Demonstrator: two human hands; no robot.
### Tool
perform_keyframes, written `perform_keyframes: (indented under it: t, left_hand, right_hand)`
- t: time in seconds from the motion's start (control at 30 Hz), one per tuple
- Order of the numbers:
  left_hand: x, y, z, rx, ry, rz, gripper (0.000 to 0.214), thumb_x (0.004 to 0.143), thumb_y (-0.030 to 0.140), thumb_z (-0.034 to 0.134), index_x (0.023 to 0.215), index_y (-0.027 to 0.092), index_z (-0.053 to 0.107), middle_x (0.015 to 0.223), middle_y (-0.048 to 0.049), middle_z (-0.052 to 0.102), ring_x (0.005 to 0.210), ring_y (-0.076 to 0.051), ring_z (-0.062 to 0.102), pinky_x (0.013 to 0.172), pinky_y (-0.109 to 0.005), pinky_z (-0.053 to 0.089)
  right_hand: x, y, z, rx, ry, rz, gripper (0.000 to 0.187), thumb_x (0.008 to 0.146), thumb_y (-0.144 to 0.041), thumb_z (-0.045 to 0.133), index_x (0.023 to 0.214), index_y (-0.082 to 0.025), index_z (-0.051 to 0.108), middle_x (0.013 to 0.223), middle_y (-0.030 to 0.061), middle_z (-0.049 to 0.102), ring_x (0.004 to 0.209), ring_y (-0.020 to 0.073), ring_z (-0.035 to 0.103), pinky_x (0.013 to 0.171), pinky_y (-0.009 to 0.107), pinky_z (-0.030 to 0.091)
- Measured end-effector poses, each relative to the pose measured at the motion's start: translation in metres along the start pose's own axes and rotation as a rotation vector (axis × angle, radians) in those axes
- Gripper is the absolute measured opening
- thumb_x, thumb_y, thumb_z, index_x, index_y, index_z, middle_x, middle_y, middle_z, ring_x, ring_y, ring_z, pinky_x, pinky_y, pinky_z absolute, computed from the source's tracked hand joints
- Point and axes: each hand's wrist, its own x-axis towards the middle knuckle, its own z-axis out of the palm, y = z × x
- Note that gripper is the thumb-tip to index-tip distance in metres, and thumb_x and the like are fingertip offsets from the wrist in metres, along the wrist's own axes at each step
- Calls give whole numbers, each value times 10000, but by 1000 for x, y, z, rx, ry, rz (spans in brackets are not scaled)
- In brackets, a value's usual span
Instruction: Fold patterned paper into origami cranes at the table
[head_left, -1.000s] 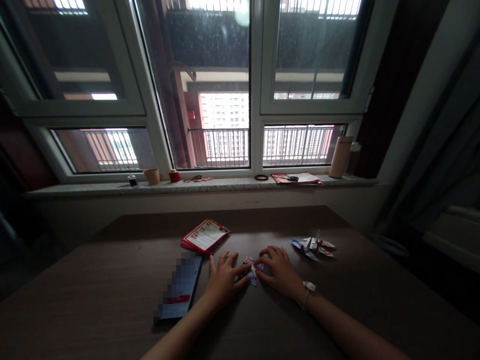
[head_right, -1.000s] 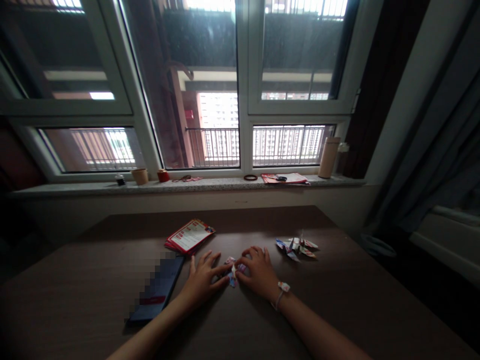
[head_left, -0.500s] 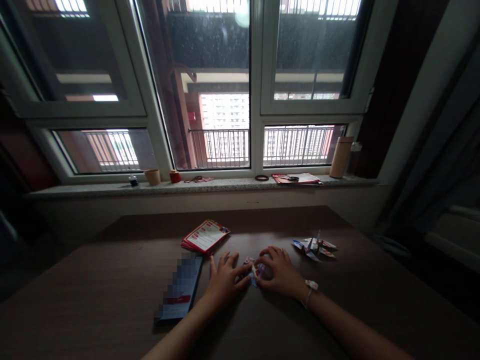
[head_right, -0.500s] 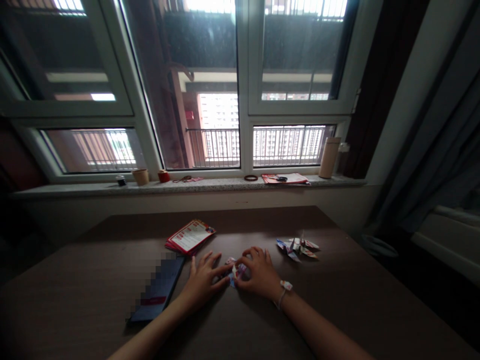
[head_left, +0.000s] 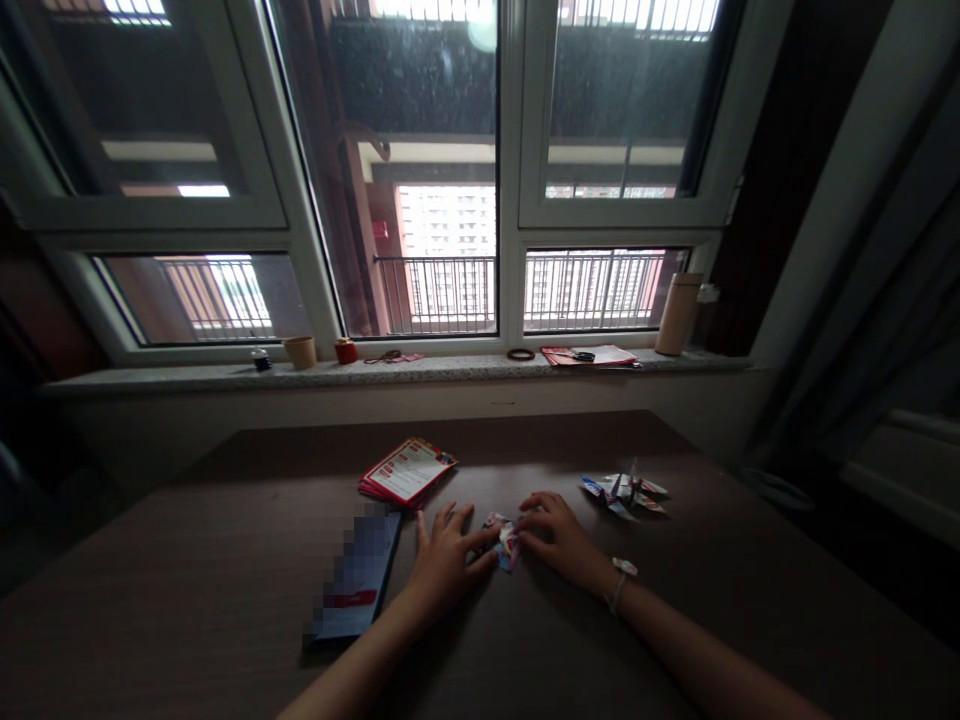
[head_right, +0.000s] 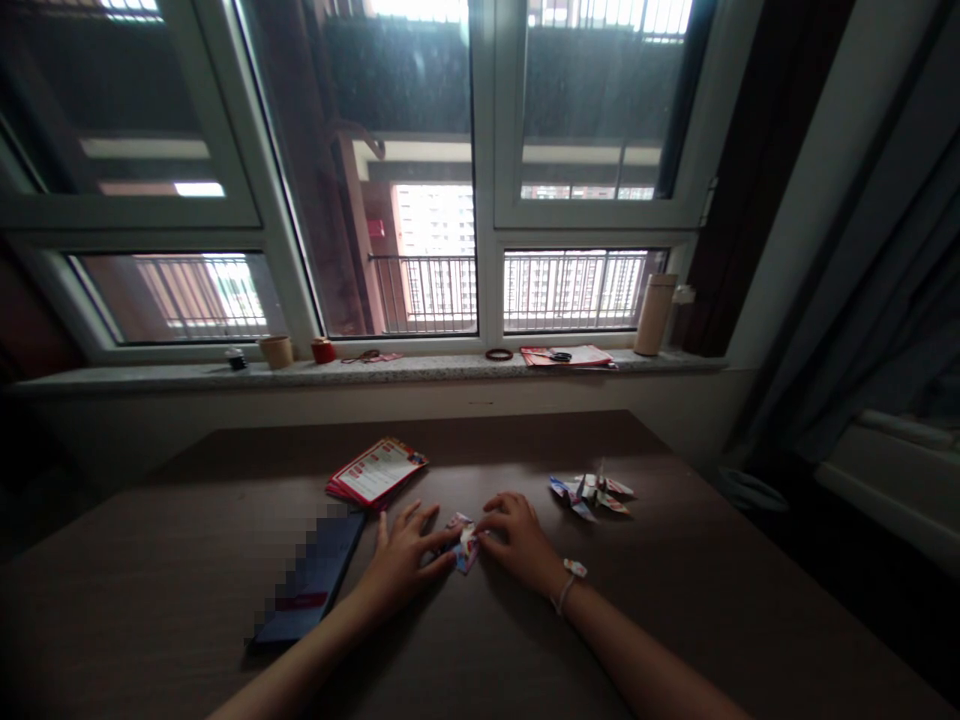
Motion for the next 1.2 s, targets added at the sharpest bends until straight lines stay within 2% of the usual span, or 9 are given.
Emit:
perform_keyframes:
  t: [0.1, 0.2, 0.3, 0.53, 0.7, 0.83, 1.2]
  left_hand:
    - [0, 1, -1, 6, -9, -5, 363, 863, 496, 577, 1226, 512, 578, 1480, -50, 449, 1418, -363, 266, 1084, -717, 53]
    - [0, 2, -3, 7, -17, -6, 367, 866, 505, 569, 1232, 509, 575, 1484, -59, 444, 1416, -364, 272, 1083, -717, 55]
    - [0, 3, -4, 2, -20, -6, 362, 869, 510, 559, 1232, 508, 576, 1479, -60, 452, 1416, -363, 273, 1089, -708, 63]
    - [1, 2, -4, -16, -35, -15, 358, 857, 498, 580, 1214, 517, 585, 1483, -37, 445, 1408, -374, 278, 1086, -713, 60]
    - [2, 0, -2, -23, -34, -13, 367, 850, 509, 582, 1216, 523, 579, 1479, -30, 452, 1409, -376, 271, 1081, -716, 59]
    - [3, -1, -2, -31, -42, -15, 365, 849, 523, 574, 1214, 527, 578, 1479, -32, 452, 1410, -371, 271, 1076, -718, 65]
    - [2, 2, -6, -44, -38, -18, 366, 839, 503, 590, 1204, 510, 597, 1468, -26, 466, 1394, -378, 291, 1085, -706, 82]
  right_hand:
    - [0, 0, -3, 43, -59, -17, 157, 847, -397, 644, 896, -308, 764, 1218, 39, 577, 1250, 234, 419, 1103, 389, 315]
    - [-2, -7, -7, 12, -143, -40, 128, 811, -397, 687, 910, -366, 763, 1293, 4, 542, 1346, 257, 305, 1147, 442, 237]
    - [-4, -12, -8, -50, -142, -34, 127, 817, -380, 678, 914, -387, 760, 1317, -4, 526, 1383, 272, 243, 1161, 492, 169]
    - [1, -6, 1, -114, -48, 81, 134, 824, -421, 660, 892, -375, 765, 1294, 14, 530, 1357, 269, 287, 1151, 477, 176]
    - [4, -5, 3, -196, -24, 206, 188, 855, -451, 613, 993, -416, 735, 1348, 18, 486, 1364, 292, 277, 1142, 544, 136]
    - [4, -5, 5, -245, -17, 214, 212, 876, -470, 582, 1040, -438, 712, 1400, 4, 446, 1372, 289, 266, 1141, 551, 136]
    - [4, -9, 6, -306, -17, 230, 240, 884, -463, 574, 1097, -450, 682, 1386, 15, 463, 1356, 290, 289, 1133, 572, 141]
